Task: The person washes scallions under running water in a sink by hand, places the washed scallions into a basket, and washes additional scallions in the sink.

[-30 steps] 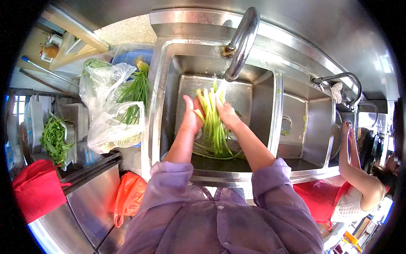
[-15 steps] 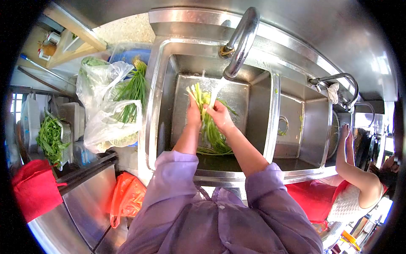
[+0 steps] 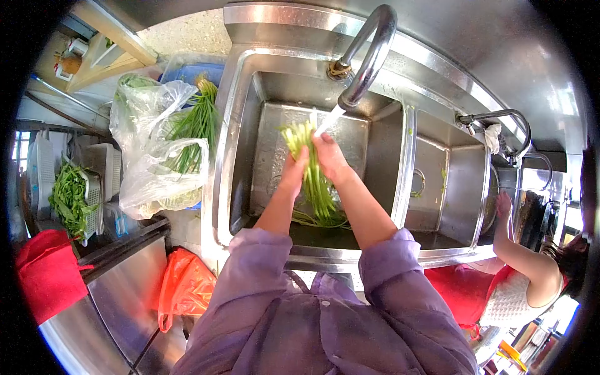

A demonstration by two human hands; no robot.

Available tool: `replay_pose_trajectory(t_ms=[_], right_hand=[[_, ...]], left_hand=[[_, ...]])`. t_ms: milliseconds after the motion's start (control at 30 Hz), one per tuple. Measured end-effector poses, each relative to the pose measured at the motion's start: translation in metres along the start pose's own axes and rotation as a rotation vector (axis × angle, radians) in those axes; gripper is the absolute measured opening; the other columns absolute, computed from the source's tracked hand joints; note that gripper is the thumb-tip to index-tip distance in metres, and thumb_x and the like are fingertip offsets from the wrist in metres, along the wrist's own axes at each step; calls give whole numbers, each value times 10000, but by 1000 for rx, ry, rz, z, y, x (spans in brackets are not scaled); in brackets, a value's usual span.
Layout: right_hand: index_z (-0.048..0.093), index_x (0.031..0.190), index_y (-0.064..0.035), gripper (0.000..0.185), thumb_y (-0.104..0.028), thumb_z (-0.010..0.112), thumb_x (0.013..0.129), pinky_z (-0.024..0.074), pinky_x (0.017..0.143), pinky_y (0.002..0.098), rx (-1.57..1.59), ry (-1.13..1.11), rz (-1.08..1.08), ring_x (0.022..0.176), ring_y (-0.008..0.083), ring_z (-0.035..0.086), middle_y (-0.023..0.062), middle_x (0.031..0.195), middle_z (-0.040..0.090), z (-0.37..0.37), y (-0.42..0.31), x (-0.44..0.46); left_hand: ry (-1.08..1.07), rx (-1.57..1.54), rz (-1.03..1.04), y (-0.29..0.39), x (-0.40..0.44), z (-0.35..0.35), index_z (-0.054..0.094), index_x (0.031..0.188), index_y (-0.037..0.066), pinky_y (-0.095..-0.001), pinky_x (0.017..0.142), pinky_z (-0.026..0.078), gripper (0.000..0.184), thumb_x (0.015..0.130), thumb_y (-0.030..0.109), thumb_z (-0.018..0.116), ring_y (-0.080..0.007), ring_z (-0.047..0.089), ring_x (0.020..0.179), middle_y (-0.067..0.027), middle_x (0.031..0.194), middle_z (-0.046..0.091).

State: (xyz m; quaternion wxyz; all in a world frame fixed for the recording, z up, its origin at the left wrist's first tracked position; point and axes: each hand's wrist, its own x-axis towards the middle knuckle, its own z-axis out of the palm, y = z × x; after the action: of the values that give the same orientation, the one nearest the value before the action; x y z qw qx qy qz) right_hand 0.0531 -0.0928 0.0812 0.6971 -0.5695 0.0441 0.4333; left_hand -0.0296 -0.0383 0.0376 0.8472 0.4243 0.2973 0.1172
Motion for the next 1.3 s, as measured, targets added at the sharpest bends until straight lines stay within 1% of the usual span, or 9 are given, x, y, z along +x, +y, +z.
replay_pose_trajectory(t_ms=[100, 167, 400, 500, 567, 800, 867, 933, 1300], right_hand=[[515, 1019, 27, 286, -196, 515, 841, 432, 731, 272, -185, 64, -80, 849, 154, 534, 73, 909, 568, 4, -4, -4], [562, 950, -3, 207, -168, 527, 831, 428, 718, 243, -412, 78, -147, 803, 131, 540, 47, 852, 572, 6, -17, -13], [553, 956, -17, 180, -113, 560, 804, 406, 735, 234, -349, -98, -318, 781, 104, 524, 17, 846, 567, -20, -16, -13], [550, 958, -20, 183, -92, 574, 791, 403, 747, 232, -556, -38, -262, 790, 99, 523, 13, 852, 573, -12, -27, -33], [550, 968, -20, 194, -100, 578, 793, 405, 741, 233, -427, -5, -286, 787, 97, 521, 13, 851, 575, -20, -17, -26], [545, 1008, -20, 217, -122, 561, 818, 420, 724, 240, -137, -146, -197, 794, 85, 523, 9, 858, 579, -34, -26, -32], [539, 1022, -18, 233, -131, 564, 820, 423, 705, 237, -469, -3, -370, 783, 78, 519, 2, 859, 577, -24, -21, -28], [552, 1005, -19, 220, -131, 569, 817, 423, 695, 234, -490, 29, -395, 772, 74, 514, -3, 848, 579, -19, -21, -22], [551, 1008, -12, 234, -160, 559, 827, 419, 696, 239, -250, -207, -169, 742, 83, 508, -1, 824, 578, -16, -30, -21]], left_hand=[[263, -176, -137, 0, 12, -8, 470, 1094, -25, -307, 714, 439, 556, 748, 377, 634, -175, 536, 846, -91, 981, 555], [258, -149, -166, 5, 13, -10, 477, 1089, 0, -304, 717, 445, 502, 765, 357, 618, -172, 540, 844, -75, 964, 561], [-17, -166, -139, 16, -5, -10, 491, 1077, 20, -299, 729, 458, 364, 775, 180, 615, -172, 557, 852, -63, 963, 570], [43, -187, -106, 18, -3, 3, 525, 1032, 30, -283, 694, 459, 351, 715, 90, 665, -149, 561, 791, -52, 914, 582], [43, -110, -133, 19, -1, 12, 520, 1047, 15, -288, 714, 466, 340, 730, 57, 634, -167, 572, 835, -68, 953, 582], [-132, -114, -222, 40, -6, 13, 555, 1007, 17, -276, 678, 458, 317, 712, 65, 661, -150, 575, 777, -51, 896, 603], [-139, -86, -205, 30, -4, 11, 545, 1022, 18, -279, 686, 459, 332, 713, 60, 657, -154, 574, 792, -55, 918, 598], [-146, -57, -188, 29, -4, 12, 535, 1038, 20, -282, 693, 461, 347, 714, 55, 654, -158, 573, 806, -58, 940, 594], [-238, -16, -244, 48, -9, -7, 531, 1032, 21, -308, 742, 463, 341, 715, 61, 650, -174, 571, 839, -57, 928, 587]])
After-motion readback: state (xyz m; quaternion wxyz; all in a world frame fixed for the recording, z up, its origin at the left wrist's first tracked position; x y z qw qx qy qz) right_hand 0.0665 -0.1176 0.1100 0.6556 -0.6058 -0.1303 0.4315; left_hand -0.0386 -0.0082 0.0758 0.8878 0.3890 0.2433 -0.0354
